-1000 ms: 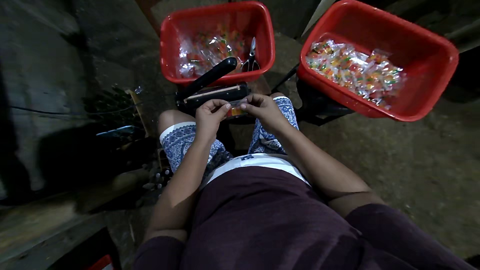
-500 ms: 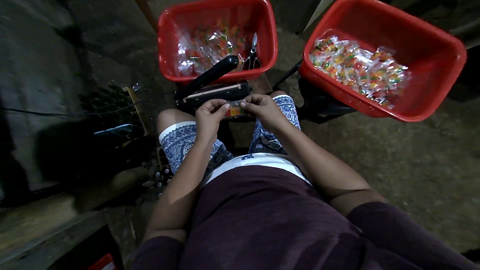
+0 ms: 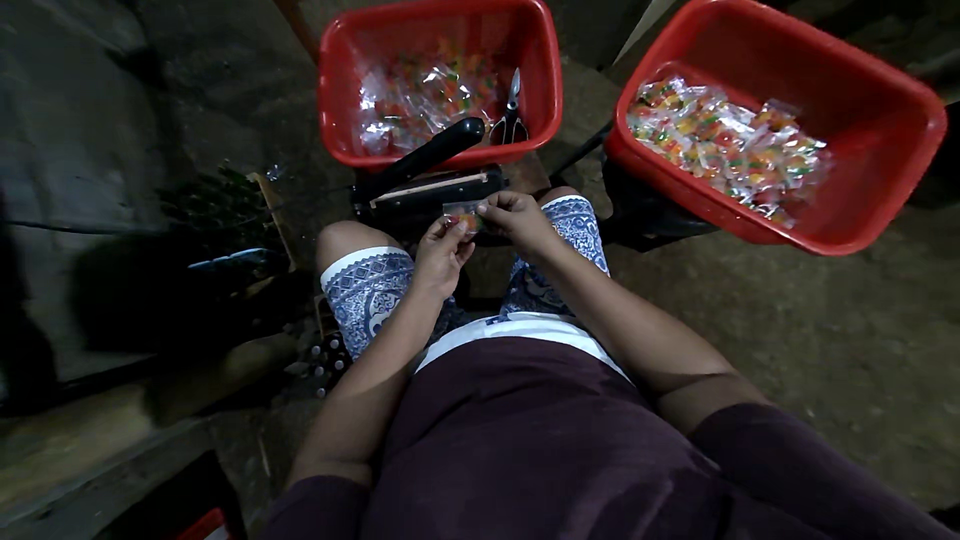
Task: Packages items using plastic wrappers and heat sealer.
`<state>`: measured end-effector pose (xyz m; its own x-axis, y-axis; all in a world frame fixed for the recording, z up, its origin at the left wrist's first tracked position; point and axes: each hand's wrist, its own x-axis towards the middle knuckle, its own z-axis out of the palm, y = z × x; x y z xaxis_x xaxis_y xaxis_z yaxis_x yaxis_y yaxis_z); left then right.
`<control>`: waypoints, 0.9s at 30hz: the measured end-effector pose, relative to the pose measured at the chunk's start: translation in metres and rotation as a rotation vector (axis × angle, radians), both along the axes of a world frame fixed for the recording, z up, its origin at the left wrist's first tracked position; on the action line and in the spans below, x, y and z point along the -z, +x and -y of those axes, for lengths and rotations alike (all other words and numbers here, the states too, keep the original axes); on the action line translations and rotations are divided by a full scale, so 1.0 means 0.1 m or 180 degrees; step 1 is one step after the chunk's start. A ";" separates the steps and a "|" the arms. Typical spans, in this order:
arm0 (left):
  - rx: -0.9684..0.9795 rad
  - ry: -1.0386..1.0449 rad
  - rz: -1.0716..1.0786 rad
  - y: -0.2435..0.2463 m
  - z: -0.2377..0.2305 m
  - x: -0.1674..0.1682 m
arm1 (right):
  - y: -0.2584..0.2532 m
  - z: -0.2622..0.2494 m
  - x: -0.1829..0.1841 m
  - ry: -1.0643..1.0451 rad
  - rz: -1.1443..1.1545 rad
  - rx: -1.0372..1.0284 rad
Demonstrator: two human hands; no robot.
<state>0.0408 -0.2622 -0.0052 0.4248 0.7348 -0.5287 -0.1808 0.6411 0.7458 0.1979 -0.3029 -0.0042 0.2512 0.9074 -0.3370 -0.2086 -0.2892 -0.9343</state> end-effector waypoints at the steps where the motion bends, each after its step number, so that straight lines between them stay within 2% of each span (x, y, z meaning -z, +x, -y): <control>1: -0.0053 -0.0030 0.0030 0.02 -0.02 0.04 | -0.01 -0.03 0.03 0.0000 -0.0009 0.0016; 6: -0.0551 -0.0323 0.0206 0.21 -0.19 0.28 | -0.01 -0.29 0.20 -0.0353 0.0185 0.0073; 10: -0.0890 -0.0422 0.0074 0.37 -0.38 0.39 | -0.01 -0.54 0.36 -0.0461 0.0349 0.0177; 14: -0.0946 -0.0470 0.0094 0.40 -0.48 0.49 | 0.16 -0.71 0.40 -0.0617 0.0775 -0.0339; 17: -0.1004 -0.0586 0.0012 0.41 -0.49 0.52 | 0.28 -0.81 0.41 -0.0424 0.1364 -0.0826; 20: -0.1060 -0.0632 -0.0095 0.45 -0.51 0.55 | 0.29 -0.94 0.40 -0.0522 0.2068 -0.1197; 27: -0.0944 -0.0455 -0.0299 0.48 -0.51 0.65 | 0.15 -1.01 0.37 -0.0750 0.2687 -0.1269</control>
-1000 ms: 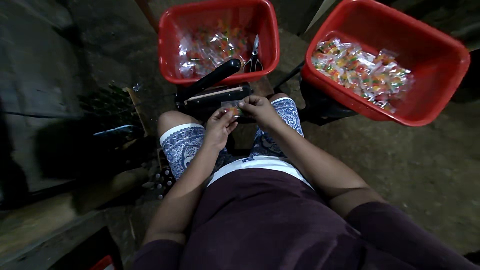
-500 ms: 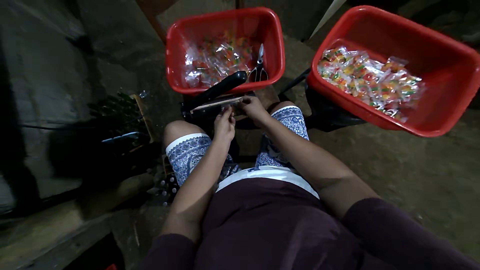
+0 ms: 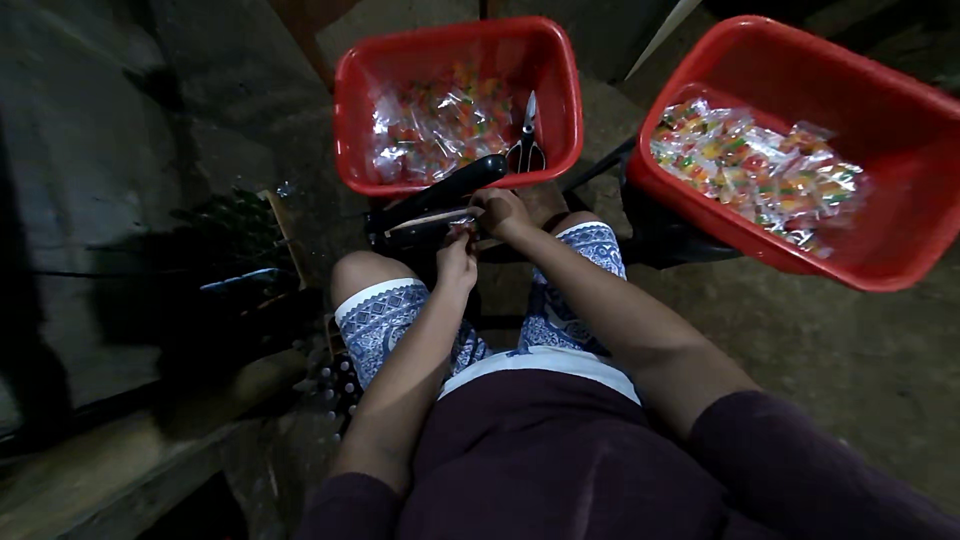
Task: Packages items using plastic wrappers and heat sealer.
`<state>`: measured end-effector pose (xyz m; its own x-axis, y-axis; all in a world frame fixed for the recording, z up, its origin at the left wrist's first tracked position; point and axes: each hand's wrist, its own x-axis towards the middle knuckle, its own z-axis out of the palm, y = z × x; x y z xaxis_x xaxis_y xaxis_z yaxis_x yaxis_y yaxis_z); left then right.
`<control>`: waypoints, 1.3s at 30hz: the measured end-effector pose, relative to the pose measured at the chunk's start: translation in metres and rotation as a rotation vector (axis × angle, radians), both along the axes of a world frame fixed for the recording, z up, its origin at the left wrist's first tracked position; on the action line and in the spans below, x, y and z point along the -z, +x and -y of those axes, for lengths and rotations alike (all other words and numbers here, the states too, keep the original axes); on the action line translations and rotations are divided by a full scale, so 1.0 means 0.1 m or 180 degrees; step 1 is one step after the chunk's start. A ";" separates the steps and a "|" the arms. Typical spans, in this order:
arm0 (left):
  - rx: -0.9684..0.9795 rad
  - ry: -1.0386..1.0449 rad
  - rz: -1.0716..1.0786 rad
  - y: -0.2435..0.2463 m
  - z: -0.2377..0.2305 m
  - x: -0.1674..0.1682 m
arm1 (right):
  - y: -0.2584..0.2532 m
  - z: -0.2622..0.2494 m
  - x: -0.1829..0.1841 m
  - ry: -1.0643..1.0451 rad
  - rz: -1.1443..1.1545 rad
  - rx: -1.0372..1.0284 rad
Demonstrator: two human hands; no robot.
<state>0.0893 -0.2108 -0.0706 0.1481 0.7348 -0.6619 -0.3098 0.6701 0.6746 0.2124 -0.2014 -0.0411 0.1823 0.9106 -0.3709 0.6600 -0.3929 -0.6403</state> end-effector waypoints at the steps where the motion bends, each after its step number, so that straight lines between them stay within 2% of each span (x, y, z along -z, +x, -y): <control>1: 0.0027 0.0013 -0.0020 0.00 0.00 0.01 | -0.02 0.00 -0.01 -0.0010 0.0040 0.0001; 9: -0.0054 -0.0083 -0.0183 0.02 0.00 -0.02 | -0.12 0.04 0.04 0.0214 0.0678 0.0032; 20: -0.0019 -0.0204 -0.0231 0.06 -0.03 0.02 | -0.13 0.07 0.05 0.0324 0.1101 -0.0106; 24: 0.0007 -0.0176 -0.0238 0.06 -0.03 0.00 | -0.06 0.09 0.04 0.0481 0.1006 -0.0124; 26: -0.0004 -0.0199 -0.0217 0.06 -0.03 -0.02 | 0.04 0.10 -0.06 0.0470 0.0907 0.0017; 29: 0.0015 -0.0213 -0.0197 0.05 -0.02 -0.06 | 0.24 0.06 -0.52 0.0550 0.0813 0.0428; 32: 0.0020 -0.0212 -0.0230 0.05 -0.02 -0.06 | 0.38 0.00 -0.91 0.1278 0.0638 0.0649; 34: 0.0016 -0.0214 -0.0231 0.05 -0.02 -0.07 | 0.37 -0.05 -1.09 0.1737 0.0448 0.0335; 35: 0.0010 -0.0221 -0.0256 0.06 -0.02 -0.11 | 0.34 -0.07 -1.14 0.1725 0.0418 0.0030; 37: 0.0005 -0.0196 -0.0435 0.10 -0.01 -0.23 | 0.26 -0.13 -1.14 0.1340 0.0595 -0.0588; 39: 0.0072 -0.0129 -0.0570 0.11 -0.01 -0.28 | 0.20 -0.19 -0.95 0.0987 0.0920 -0.0980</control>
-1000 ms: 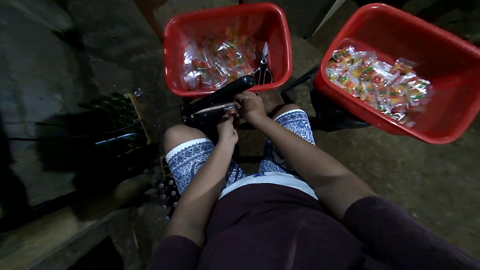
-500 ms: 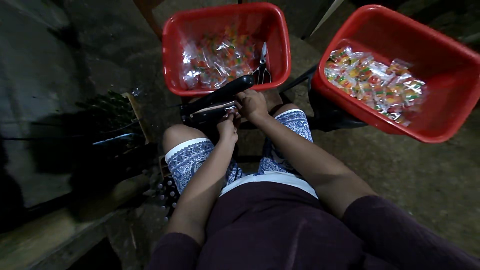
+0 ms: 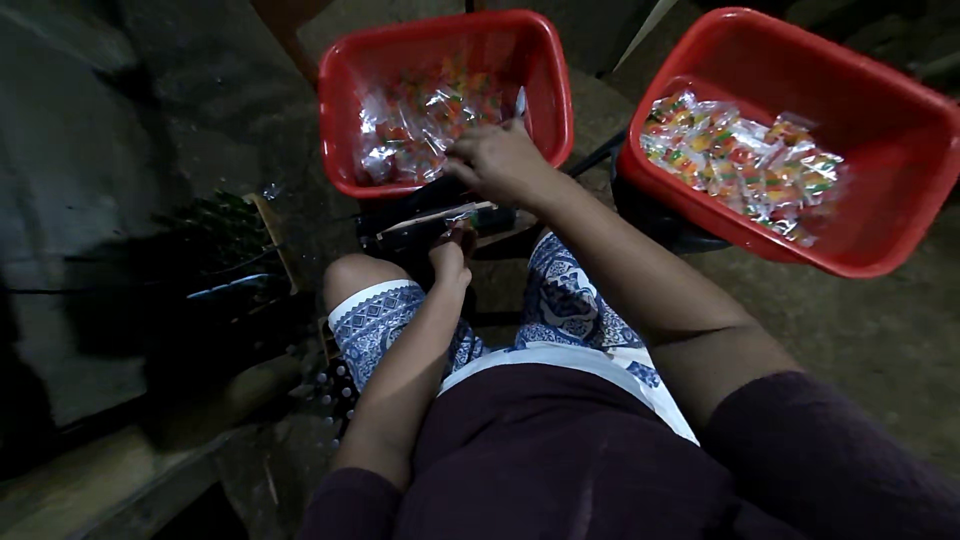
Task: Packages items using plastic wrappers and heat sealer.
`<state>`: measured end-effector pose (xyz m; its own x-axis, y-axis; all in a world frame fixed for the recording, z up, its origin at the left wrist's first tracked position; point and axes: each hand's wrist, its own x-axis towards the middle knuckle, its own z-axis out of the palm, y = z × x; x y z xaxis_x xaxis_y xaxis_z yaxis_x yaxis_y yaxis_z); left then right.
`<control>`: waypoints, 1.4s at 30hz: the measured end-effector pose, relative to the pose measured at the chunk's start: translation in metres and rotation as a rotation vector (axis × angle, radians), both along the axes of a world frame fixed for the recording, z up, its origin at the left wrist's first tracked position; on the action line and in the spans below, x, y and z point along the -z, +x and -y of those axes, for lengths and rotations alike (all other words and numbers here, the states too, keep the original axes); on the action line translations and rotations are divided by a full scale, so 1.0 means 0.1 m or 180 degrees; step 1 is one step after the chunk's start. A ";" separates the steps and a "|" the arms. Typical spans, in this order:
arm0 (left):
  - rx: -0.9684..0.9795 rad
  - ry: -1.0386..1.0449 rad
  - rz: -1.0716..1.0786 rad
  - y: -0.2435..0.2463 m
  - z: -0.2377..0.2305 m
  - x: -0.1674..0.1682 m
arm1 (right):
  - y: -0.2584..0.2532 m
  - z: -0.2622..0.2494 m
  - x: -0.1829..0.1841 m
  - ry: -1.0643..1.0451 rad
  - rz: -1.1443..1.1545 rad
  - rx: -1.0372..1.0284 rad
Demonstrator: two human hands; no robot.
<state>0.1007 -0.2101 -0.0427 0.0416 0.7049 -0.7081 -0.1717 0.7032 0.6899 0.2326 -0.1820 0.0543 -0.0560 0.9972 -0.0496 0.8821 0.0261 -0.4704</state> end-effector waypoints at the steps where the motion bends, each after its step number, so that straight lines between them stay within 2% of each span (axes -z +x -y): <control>1: 0.0029 0.0011 0.0000 -0.01 -0.01 0.05 | -0.01 -0.02 0.12 -0.0101 0.0162 -0.0050; 6: 0.0023 0.0034 0.0120 -0.06 -0.04 0.27 | 0.01 0.06 0.57 -0.0321 0.0103 0.0150; 19: 0.0063 -0.0146 0.0146 -0.06 -0.06 0.18 | 0.00 0.16 1.06 -0.0135 0.0013 0.0603; 29: -0.0021 -0.0237 0.0185 -0.07 -0.07 0.17 | -0.01 0.18 1.20 0.0065 0.0154 0.0675; 42: 0.0217 -0.0242 0.0313 -0.09 -0.04 0.16 | -0.01 0.21 1.23 0.0205 0.0147 0.0678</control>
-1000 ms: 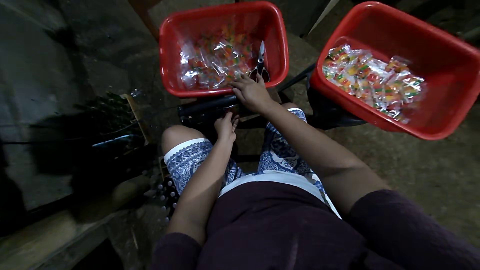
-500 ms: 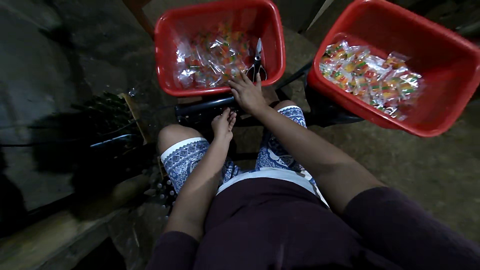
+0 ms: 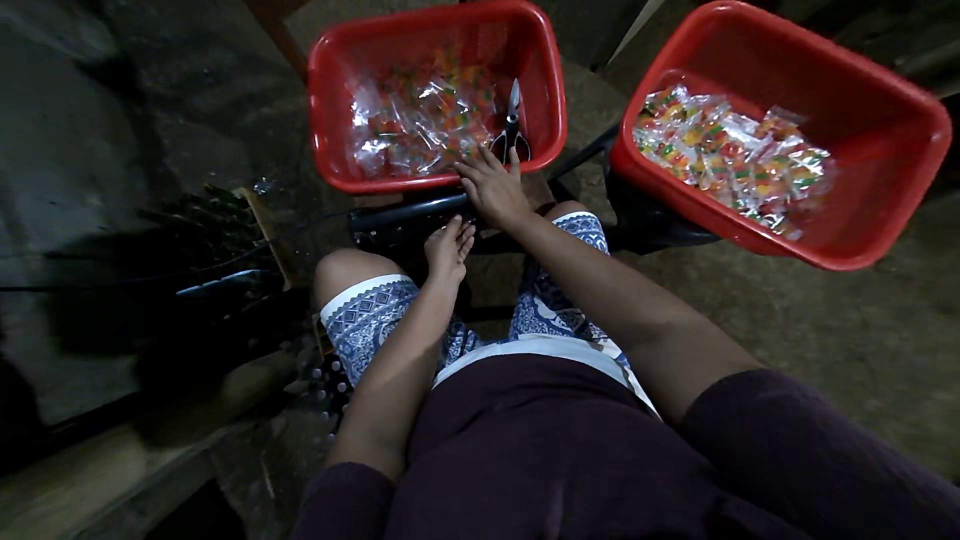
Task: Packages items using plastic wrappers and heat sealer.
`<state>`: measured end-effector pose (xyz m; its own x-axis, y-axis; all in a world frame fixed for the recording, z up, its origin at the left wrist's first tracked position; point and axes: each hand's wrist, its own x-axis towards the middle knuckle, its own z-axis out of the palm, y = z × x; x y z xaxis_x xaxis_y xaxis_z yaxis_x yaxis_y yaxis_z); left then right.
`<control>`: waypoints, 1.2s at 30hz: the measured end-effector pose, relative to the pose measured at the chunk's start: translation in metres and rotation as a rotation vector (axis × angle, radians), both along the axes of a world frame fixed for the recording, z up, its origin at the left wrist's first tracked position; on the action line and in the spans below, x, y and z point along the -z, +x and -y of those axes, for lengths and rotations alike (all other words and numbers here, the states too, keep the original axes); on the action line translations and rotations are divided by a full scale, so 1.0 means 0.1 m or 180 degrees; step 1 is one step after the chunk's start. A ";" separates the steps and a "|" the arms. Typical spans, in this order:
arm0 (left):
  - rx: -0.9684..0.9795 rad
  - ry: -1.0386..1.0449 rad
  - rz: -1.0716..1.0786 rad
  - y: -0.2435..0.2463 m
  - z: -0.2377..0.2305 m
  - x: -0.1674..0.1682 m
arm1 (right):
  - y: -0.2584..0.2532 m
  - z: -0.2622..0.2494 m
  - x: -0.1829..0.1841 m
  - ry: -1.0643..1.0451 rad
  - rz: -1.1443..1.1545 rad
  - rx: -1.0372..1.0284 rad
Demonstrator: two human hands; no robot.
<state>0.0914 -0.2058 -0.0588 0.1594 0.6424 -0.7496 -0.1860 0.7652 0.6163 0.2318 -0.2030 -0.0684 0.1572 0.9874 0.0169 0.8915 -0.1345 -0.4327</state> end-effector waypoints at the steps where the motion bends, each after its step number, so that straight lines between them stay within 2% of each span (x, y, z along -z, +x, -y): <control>1: -0.0001 0.0011 -0.0001 0.00 0.00 0.00 | 0.00 0.00 -0.01 -0.0019 -0.0011 0.0002; 10: -0.0029 0.0088 -0.0045 0.03 -0.01 0.03 | 0.04 -0.07 -0.11 -0.0342 -0.0101 -0.0081; 13: -0.0001 0.0138 -0.0082 0.03 -0.01 0.03 | 0.06 -0.16 -0.43 -0.0664 -0.0425 -0.0155; 17: 0.0093 0.0297 -0.0128 0.03 -0.01 0.03 | -0.01 -0.28 -0.83 -0.0636 -0.0470 -0.0125; 19: 0.0117 0.0282 -0.0081 0.03 -0.02 0.05 | -0.04 -0.31 -0.88 -0.0568 -0.0460 -0.0105; 28: 0.0231 0.0271 -0.0073 0.03 -0.03 0.05 | -0.01 -0.15 -0.44 -0.0485 -0.0376 0.0062; 36: 0.0144 0.0068 -0.0042 0.04 -0.05 0.00 | -0.02 -0.11 -0.27 -0.0413 -0.0402 0.0233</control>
<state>0.0956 -0.2007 -0.0584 0.1787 0.6508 -0.7379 -0.1432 0.7592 0.6349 0.2295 -0.1921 -0.0417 0.2213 0.9659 -0.1341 0.8170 -0.2587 -0.5154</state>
